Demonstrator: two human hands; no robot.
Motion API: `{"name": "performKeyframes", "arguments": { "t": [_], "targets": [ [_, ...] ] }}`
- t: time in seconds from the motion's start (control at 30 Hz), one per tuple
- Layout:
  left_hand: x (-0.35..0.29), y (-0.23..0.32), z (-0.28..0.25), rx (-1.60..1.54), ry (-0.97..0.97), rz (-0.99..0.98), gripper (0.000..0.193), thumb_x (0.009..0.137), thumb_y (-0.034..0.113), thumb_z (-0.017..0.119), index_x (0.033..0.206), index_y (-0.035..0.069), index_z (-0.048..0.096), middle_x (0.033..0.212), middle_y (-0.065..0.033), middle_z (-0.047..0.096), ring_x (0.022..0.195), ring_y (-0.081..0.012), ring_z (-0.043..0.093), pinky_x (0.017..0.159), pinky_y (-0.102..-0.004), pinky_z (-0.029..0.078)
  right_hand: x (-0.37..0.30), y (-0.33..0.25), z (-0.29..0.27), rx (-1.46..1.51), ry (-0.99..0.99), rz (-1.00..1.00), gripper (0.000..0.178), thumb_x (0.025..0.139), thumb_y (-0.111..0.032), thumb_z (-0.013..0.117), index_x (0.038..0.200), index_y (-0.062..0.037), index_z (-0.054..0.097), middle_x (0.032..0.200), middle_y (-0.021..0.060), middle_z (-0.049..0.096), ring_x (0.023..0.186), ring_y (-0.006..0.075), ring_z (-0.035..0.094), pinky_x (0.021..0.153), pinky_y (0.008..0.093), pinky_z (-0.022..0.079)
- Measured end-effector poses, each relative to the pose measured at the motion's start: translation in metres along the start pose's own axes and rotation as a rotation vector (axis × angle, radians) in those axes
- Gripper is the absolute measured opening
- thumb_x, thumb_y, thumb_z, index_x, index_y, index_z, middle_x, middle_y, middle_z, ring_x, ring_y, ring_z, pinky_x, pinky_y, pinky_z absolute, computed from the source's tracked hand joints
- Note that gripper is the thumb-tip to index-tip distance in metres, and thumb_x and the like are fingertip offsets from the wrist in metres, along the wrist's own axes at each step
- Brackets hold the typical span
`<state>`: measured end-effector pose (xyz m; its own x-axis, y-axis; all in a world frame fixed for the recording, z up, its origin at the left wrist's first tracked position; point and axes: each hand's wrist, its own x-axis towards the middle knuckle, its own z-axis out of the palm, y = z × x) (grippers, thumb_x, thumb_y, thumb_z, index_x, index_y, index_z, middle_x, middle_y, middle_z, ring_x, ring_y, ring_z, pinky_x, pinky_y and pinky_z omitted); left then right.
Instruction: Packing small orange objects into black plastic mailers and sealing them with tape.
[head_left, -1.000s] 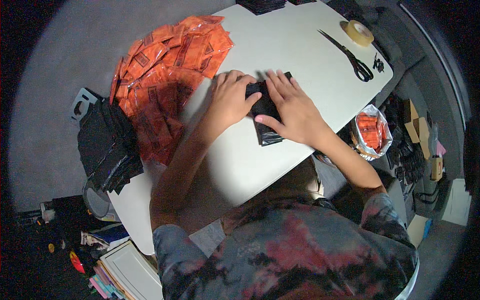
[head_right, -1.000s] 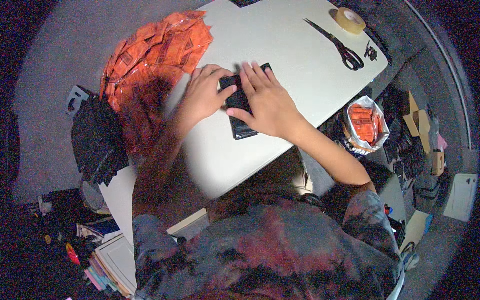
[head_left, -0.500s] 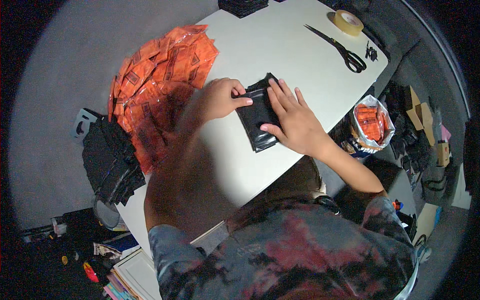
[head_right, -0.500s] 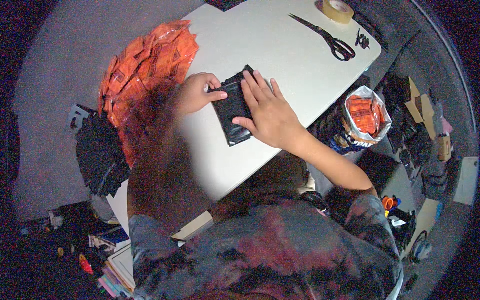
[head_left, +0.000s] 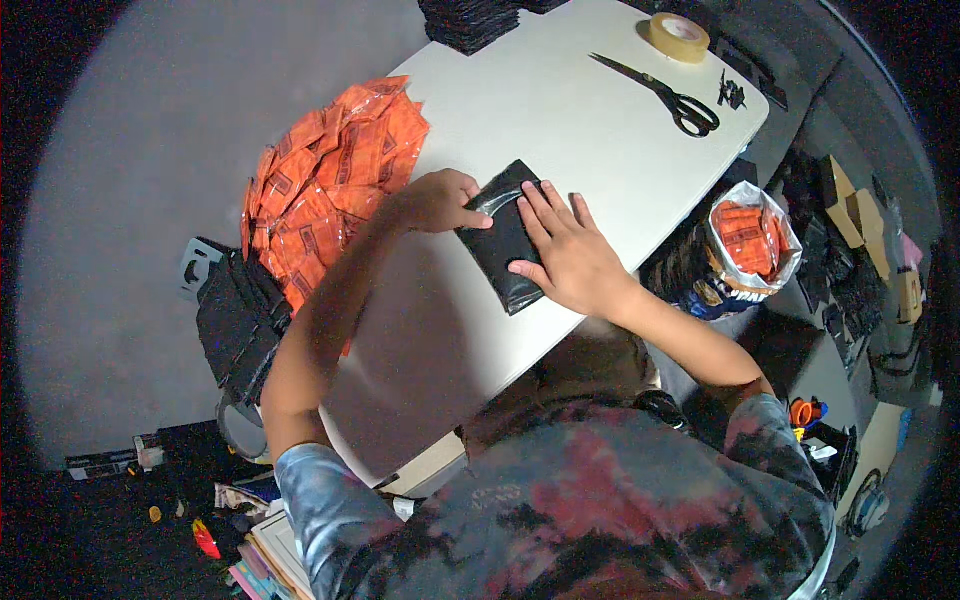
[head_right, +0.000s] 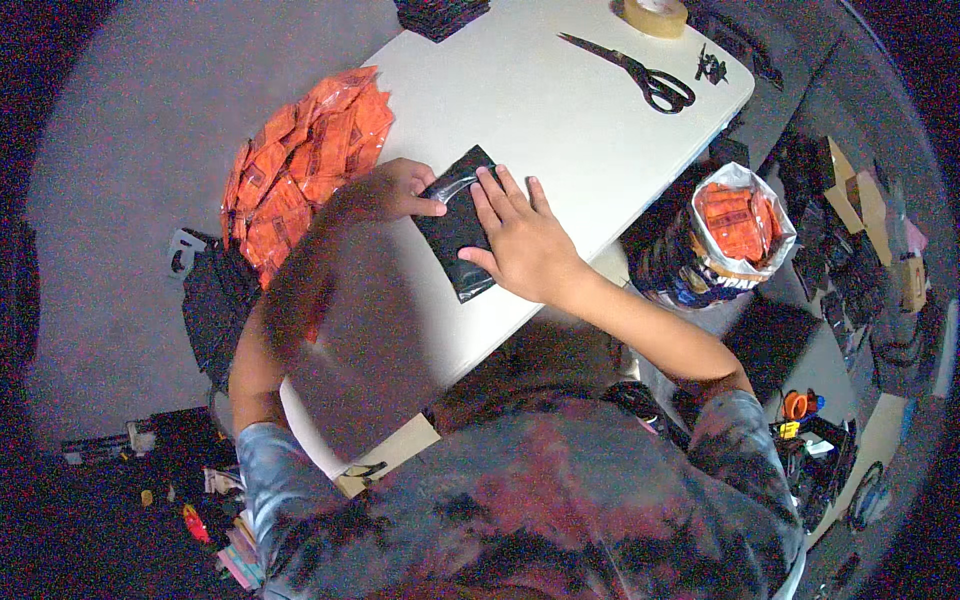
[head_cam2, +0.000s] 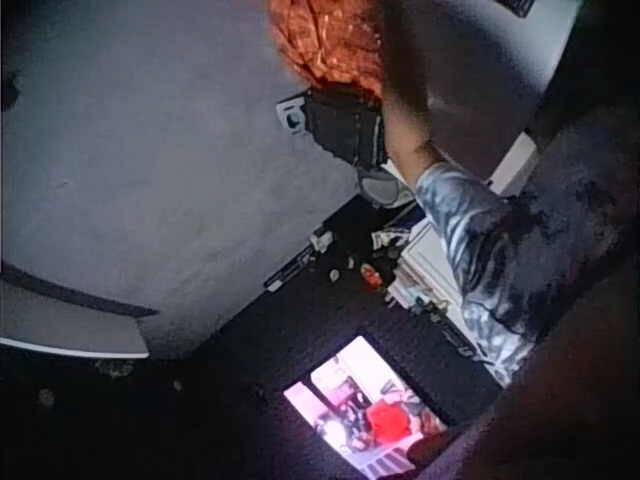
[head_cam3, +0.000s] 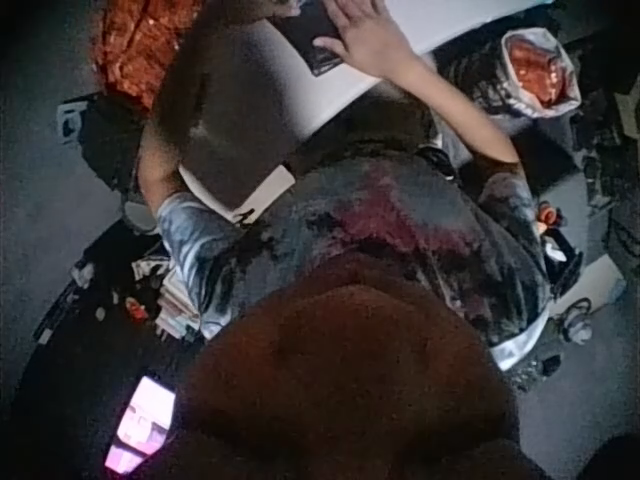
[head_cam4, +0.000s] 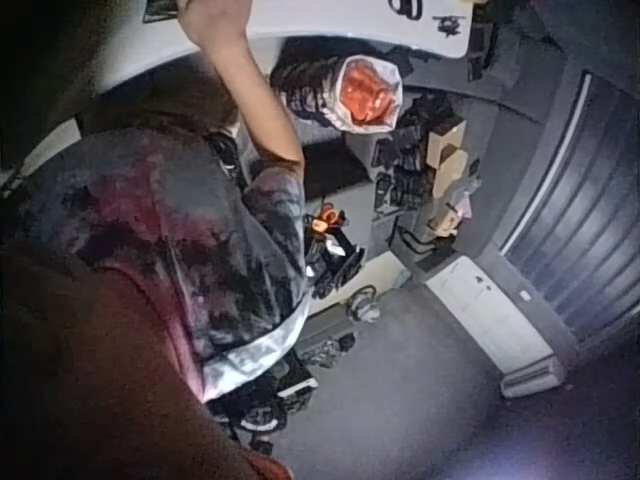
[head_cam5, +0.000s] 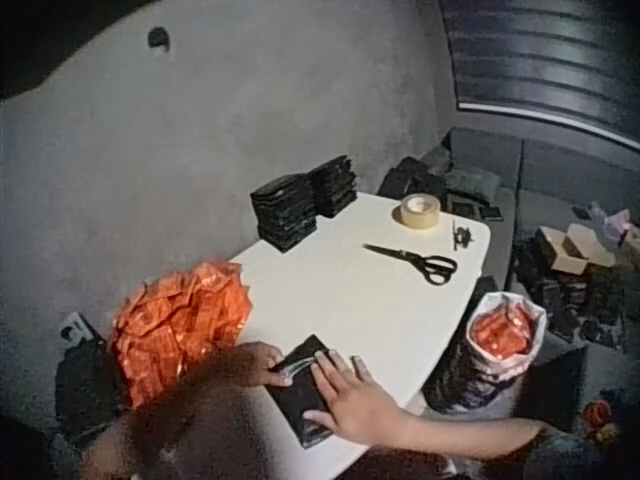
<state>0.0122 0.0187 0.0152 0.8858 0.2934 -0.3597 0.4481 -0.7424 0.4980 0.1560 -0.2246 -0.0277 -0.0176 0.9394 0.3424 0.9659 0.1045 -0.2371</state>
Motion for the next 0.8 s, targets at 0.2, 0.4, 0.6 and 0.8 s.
{"name": "performKeyframes", "arguments": {
  "t": [0.2,0.4,0.6,0.8],
  "targets": [
    [-0.009,-0.001,0.003,0.137,0.129,-0.008,0.06,0.075,0.054,0.086,0.094,-0.001,0.071,0.082,-0.0188,0.071,0.082,-0.0337,0.072,0.077,-0.0448,0.056,0.005,-0.002,-0.009,0.009,-0.074,-0.009,0.082,0.102,-0.056,0.051,0.15,0.0114,0.043,0.162,0.0291,0.034,0.154,0.044,0.028,0.123,0.0607,0.025],
    [-0.008,-0.013,0.016,0.213,0.252,0.135,0.065,0.074,0.06,0.086,0.09,-0.001,0.071,0.083,-0.0204,0.072,0.082,-0.0391,0.071,0.075,-0.0475,0.055,0.028,-0.006,0.003,0.083,-0.031,-0.113,0.075,0.103,-0.049,0.047,0.15,0.0095,0.045,0.162,0.0287,0.036,0.154,0.045,0.028,0.124,0.0602,0.024],
    [-0.014,0.005,0.003,0.125,0.028,-0.158,0.057,0.077,0.055,0.085,0.083,-0.001,0.072,0.076,-0.0175,0.071,0.072,-0.031,0.07,0.069,-0.0432,0.054,0.024,-0.007,0.003,0.003,-0.142,-0.059,0.067,0.102,-0.05,0.048,0.159,-0.0138,0.043,0.166,0.0232,0.032,0.155,0.0466,0.024,0.123,0.0642,0.023],
    [-0.012,-0.037,0.005,-0.169,0.013,0.021,0.044,0.079,0.043,0.086,0.087,0.002,0.078,0.074,-0.0119,0.072,0.072,-0.0214,0.07,0.068,-0.0378,0.055,0.031,-0.015,0.0,-0.004,-0.23,-0.037,0.067,0.101,-0.05,0.049,0.161,-0.0209,0.04,0.17,0.0199,0.026,0.156,0.0499,0.018,0.123,0.0671,0.021]
  ]
}}
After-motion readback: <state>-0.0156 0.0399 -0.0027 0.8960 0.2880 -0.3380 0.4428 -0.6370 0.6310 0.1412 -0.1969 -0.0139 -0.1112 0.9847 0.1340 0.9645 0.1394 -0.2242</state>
